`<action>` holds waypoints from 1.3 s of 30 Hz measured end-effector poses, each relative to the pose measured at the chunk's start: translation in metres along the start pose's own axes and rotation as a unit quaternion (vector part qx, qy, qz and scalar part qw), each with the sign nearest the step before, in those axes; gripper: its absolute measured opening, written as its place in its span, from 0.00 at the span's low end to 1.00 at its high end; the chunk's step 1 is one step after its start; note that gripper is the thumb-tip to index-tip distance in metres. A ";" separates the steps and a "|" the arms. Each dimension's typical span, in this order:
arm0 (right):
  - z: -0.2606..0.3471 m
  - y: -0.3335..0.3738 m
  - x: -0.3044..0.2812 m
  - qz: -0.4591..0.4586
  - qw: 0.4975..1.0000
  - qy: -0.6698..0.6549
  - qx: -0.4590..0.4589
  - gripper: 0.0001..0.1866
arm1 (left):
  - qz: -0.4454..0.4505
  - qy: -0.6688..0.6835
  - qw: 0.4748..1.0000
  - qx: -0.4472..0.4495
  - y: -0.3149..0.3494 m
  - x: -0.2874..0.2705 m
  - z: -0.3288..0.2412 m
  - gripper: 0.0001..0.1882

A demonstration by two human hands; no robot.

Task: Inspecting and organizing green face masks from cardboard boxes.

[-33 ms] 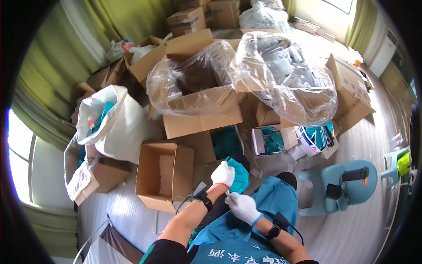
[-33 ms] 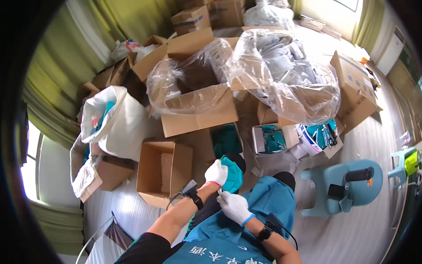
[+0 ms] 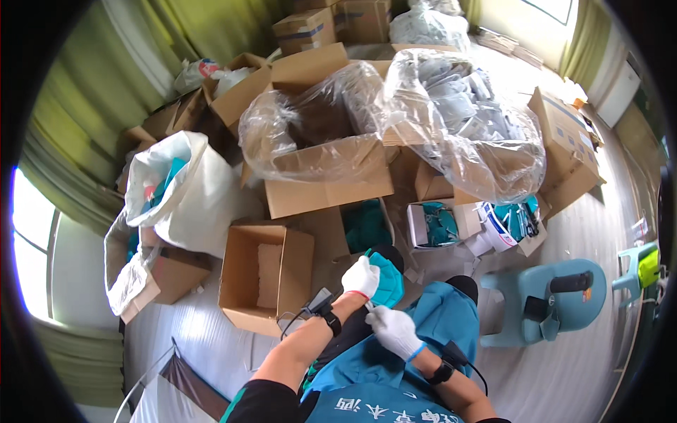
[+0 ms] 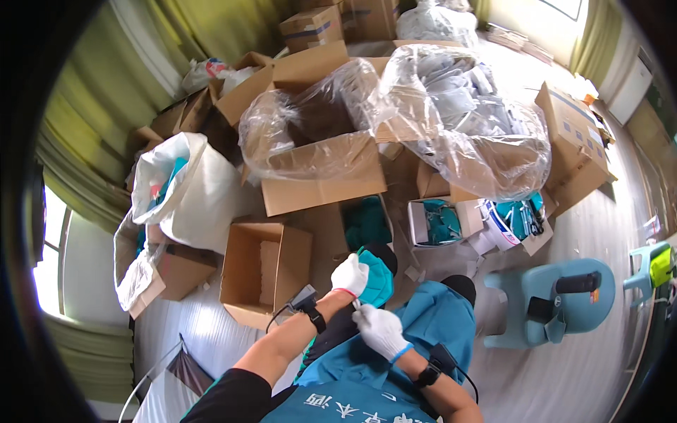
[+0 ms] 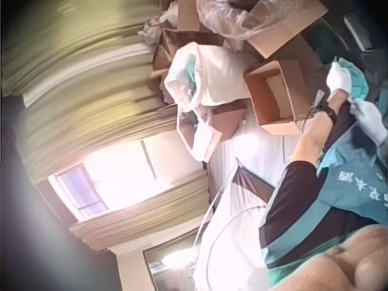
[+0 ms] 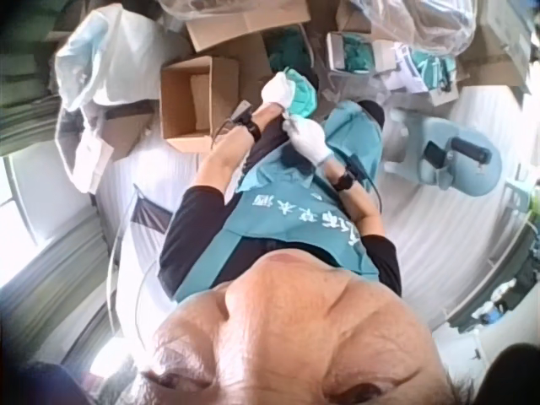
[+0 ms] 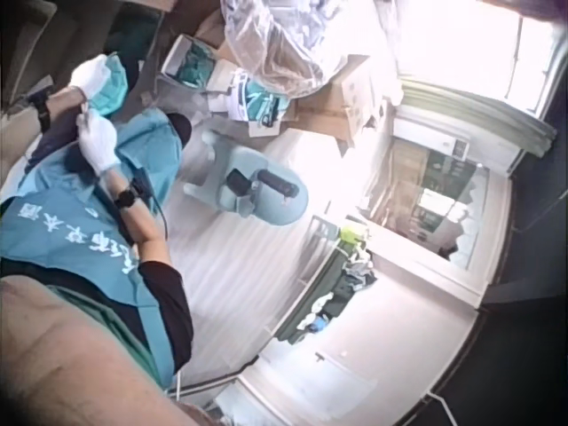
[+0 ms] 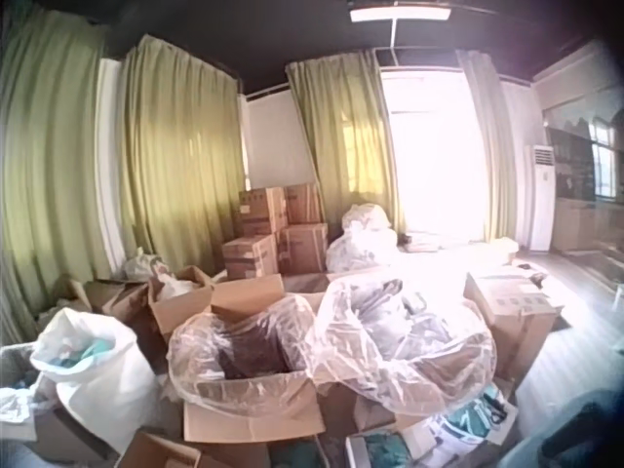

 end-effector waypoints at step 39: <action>-0.009 0.108 -0.146 -0.150 0.975 -0.162 0.036 0.11 | -0.007 -0.074 0.996 -0.045 -0.048 -0.018 0.014 0.36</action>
Point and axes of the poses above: each hand's wrist, its own y-axis away from the middle knuckle, its own x-axis out of the palm, z = x × y, the point moved 8 cm from there along -y, towards the middle knuckle, and after that the axes turned 4 degrees about -y, right-handed, at the moved point
